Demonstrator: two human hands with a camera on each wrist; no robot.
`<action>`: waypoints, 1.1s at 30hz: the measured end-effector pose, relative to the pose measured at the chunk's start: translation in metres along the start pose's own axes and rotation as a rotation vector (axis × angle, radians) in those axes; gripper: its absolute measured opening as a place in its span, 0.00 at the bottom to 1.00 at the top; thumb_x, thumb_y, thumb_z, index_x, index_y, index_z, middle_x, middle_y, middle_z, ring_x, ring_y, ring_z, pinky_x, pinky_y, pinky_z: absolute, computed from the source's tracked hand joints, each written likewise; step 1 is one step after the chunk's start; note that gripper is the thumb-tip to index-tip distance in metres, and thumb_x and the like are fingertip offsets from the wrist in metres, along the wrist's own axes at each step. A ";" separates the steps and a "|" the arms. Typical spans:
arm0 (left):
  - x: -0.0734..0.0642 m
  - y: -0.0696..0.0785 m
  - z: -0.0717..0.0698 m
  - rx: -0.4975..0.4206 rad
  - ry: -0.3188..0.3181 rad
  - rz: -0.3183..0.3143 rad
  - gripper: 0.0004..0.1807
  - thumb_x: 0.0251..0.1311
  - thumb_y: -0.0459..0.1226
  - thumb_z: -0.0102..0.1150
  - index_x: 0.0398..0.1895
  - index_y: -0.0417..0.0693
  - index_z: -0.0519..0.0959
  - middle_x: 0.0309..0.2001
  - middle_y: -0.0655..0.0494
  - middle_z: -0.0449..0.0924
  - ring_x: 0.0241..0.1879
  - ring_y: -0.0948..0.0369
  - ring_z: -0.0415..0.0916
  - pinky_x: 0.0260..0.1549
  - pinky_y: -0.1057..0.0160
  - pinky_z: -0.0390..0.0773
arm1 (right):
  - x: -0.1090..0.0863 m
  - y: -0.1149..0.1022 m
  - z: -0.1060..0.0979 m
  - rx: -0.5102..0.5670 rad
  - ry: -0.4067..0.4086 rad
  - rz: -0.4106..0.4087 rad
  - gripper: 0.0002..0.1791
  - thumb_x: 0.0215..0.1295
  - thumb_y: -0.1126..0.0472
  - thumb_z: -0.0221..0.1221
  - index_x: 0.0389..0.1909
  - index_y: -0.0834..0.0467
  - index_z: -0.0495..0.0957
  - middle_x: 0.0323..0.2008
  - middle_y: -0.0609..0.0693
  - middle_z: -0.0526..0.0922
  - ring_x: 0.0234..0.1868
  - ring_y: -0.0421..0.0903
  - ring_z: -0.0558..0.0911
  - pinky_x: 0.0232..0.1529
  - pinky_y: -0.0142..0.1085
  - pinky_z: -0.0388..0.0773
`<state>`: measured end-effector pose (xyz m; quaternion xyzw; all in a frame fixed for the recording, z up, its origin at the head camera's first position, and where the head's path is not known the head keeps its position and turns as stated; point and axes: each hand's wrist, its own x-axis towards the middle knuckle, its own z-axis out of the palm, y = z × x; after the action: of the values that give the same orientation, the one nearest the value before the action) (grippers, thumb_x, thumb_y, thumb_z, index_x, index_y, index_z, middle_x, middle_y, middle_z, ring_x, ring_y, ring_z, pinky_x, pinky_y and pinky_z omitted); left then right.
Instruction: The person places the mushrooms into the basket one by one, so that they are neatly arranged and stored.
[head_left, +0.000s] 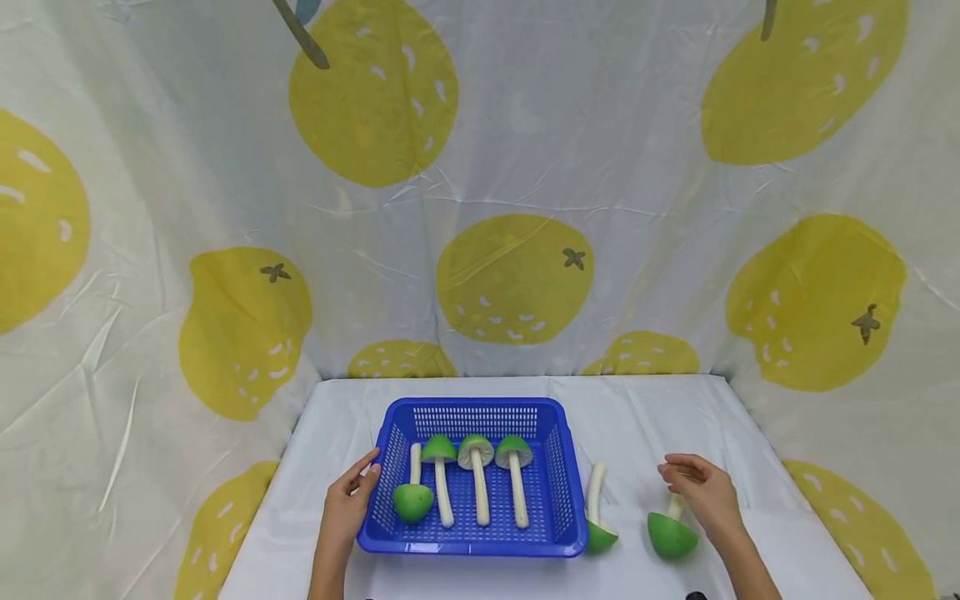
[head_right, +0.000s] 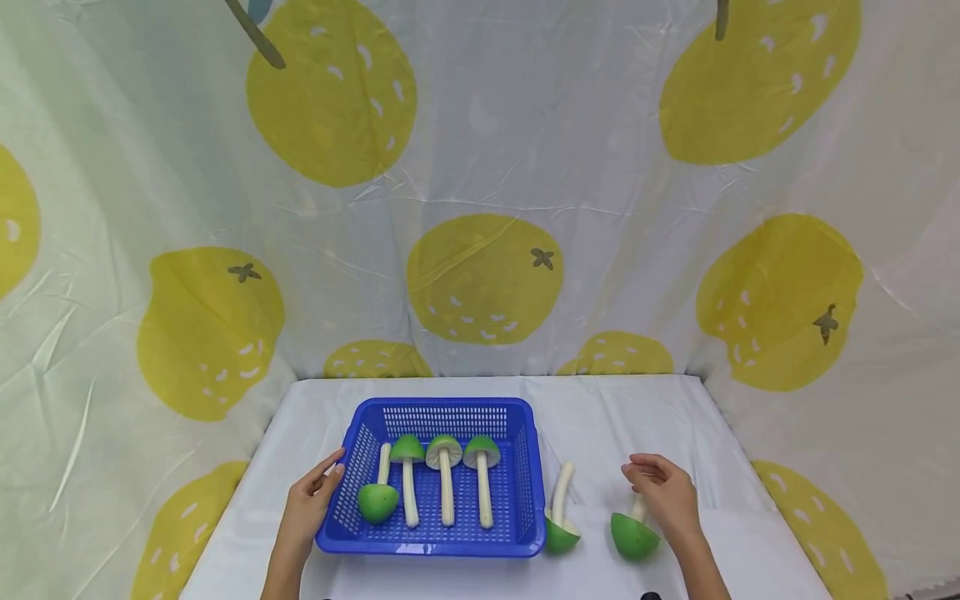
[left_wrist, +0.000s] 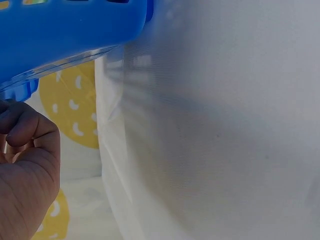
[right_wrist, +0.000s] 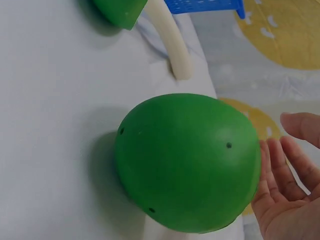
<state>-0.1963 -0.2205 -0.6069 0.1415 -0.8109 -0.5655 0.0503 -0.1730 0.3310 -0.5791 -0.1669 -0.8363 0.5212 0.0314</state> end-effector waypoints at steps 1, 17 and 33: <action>0.000 0.000 0.000 0.003 0.001 0.003 0.26 0.60 0.61 0.57 0.60 0.67 0.77 0.29 0.54 0.72 0.29 0.61 0.69 0.28 0.66 0.71 | 0.000 0.002 -0.001 -0.001 0.002 0.011 0.29 0.63 0.46 0.64 0.57 0.62 0.74 0.42 0.45 0.87 0.38 0.35 0.84 0.41 0.32 0.80; -0.002 0.002 0.000 0.010 -0.008 -0.017 0.24 0.62 0.60 0.55 0.60 0.68 0.76 0.32 0.52 0.73 0.29 0.60 0.69 0.26 0.66 0.71 | -0.001 0.036 -0.013 -0.080 0.036 0.040 0.33 0.58 0.45 0.67 0.56 0.63 0.76 0.35 0.39 0.87 0.34 0.27 0.80 0.38 0.22 0.73; 0.000 0.000 0.000 -0.014 -0.011 -0.018 0.26 0.61 0.61 0.56 0.60 0.68 0.77 0.32 0.51 0.74 0.29 0.60 0.70 0.26 0.66 0.72 | -0.006 0.048 -0.016 -0.198 0.065 0.161 0.37 0.53 0.38 0.68 0.54 0.62 0.77 0.32 0.42 0.85 0.28 0.34 0.80 0.33 0.27 0.68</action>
<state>-0.1961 -0.2204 -0.6068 0.1452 -0.8060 -0.5722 0.0417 -0.1523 0.3619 -0.6132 -0.2525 -0.8661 0.4314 0.0001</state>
